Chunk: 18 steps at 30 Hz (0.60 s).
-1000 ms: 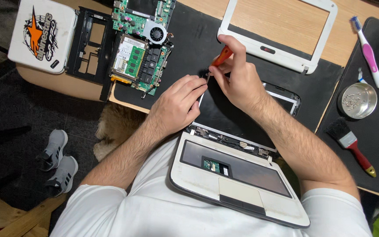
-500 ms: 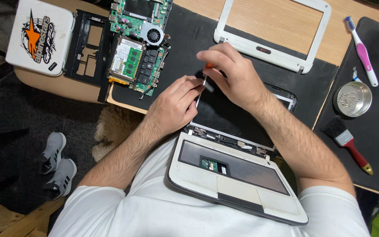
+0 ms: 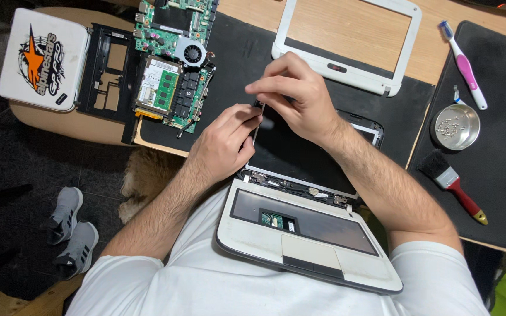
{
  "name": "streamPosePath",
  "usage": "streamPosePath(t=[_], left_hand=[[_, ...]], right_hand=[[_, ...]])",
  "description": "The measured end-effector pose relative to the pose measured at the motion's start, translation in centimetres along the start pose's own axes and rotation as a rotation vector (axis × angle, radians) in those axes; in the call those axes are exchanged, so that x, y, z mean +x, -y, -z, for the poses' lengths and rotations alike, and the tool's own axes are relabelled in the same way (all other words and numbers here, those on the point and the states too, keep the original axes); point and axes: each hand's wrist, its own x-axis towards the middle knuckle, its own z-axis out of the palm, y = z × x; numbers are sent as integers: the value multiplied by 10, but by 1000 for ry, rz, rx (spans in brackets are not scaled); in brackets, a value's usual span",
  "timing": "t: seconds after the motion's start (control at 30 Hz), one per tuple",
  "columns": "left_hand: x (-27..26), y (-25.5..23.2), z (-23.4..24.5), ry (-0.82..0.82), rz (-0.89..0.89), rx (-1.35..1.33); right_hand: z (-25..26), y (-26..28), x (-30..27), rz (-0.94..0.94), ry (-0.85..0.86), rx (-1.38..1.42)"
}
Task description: The person uses a screwdriver to remove screws from the bezel of a white laptop screen. They then lift off the bezel and proceed to unscrew and remove the LCD panel from the laptop's hinge assembly.
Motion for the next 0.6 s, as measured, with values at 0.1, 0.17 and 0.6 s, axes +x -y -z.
streamPosePath(t=[0.1,0.17,0.6], left_hand=[[-6,4,-5,5,-1,27],[-4,3,-4,-1,0,14],[-3,2,-4,-1,12,-16]], right_hand=[[-4,1,-1,-2,-45,47],[-6,5,-2,-127,-48,134],[-5,-6,-4,-360,-60,516]])
